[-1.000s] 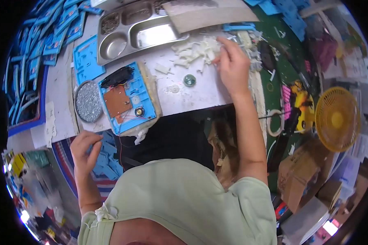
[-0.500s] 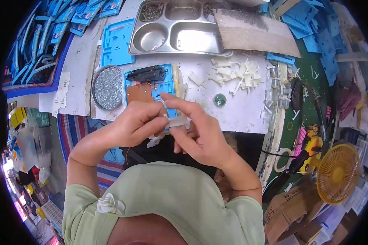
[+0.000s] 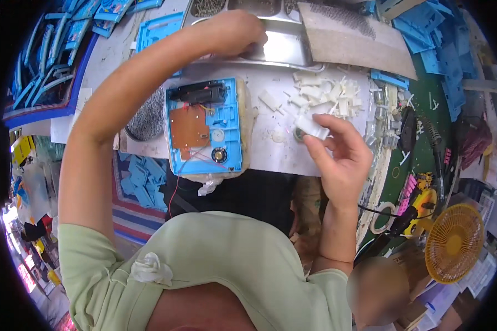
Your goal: Assembling a small blue electronic toy or device by soldering wires and installing a motor into the casing.
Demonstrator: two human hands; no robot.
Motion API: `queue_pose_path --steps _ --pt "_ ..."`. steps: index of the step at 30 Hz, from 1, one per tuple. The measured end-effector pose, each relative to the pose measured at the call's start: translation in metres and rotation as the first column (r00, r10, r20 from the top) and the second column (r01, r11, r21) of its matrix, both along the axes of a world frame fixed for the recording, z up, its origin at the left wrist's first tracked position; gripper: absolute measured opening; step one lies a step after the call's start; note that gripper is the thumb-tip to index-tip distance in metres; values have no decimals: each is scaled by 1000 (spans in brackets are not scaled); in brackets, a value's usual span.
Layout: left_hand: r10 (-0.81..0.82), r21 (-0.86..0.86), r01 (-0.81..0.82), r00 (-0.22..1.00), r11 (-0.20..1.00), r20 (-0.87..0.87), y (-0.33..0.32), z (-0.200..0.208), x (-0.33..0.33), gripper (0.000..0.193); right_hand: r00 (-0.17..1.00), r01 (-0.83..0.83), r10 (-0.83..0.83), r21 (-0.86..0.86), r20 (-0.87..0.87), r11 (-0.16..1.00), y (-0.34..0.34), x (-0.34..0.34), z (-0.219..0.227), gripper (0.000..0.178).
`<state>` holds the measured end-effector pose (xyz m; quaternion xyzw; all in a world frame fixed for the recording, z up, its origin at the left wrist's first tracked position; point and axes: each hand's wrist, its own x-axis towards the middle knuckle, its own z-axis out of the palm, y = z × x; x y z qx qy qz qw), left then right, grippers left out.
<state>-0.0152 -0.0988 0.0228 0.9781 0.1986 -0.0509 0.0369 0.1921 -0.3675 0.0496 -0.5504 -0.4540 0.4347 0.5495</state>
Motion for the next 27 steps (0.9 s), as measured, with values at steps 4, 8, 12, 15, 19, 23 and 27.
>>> queue_pose_path --steps 4,8,12,15,19,23,27 --pt "12 46 -12 1000 999 1 8 -18 6 15 1000 12 -12 6 -11 1000 -5 0 0 34" --pt "-102 59 84 801 995 590 -6 5 -7 12 984 -3 5 -8 178 1000 -8 1 -3 32" --pt "435 -603 8 684 798 585 -141 90 -64 13 944 -124 70 148 323 981 -26 -2 4 33" --pt "810 -968 140 529 210 253 -224 76 -88 13 906 -343 219 326 362 881 -17 -29 9 36" --pt "951 -917 342 290 -204 -103 -256 36 -99 18 839 -477 317 318 441 819 -4 -47 10 39" --pt "968 -867 452 219 -211 -122 -264 24 -106 22 785 -544 338 319 518 776 1 -58 10 40" --pt "966 -932 327 247 -160 -79 -265 29 -102 22 697 -612 306 315 649 726 -1 -63 13 41"
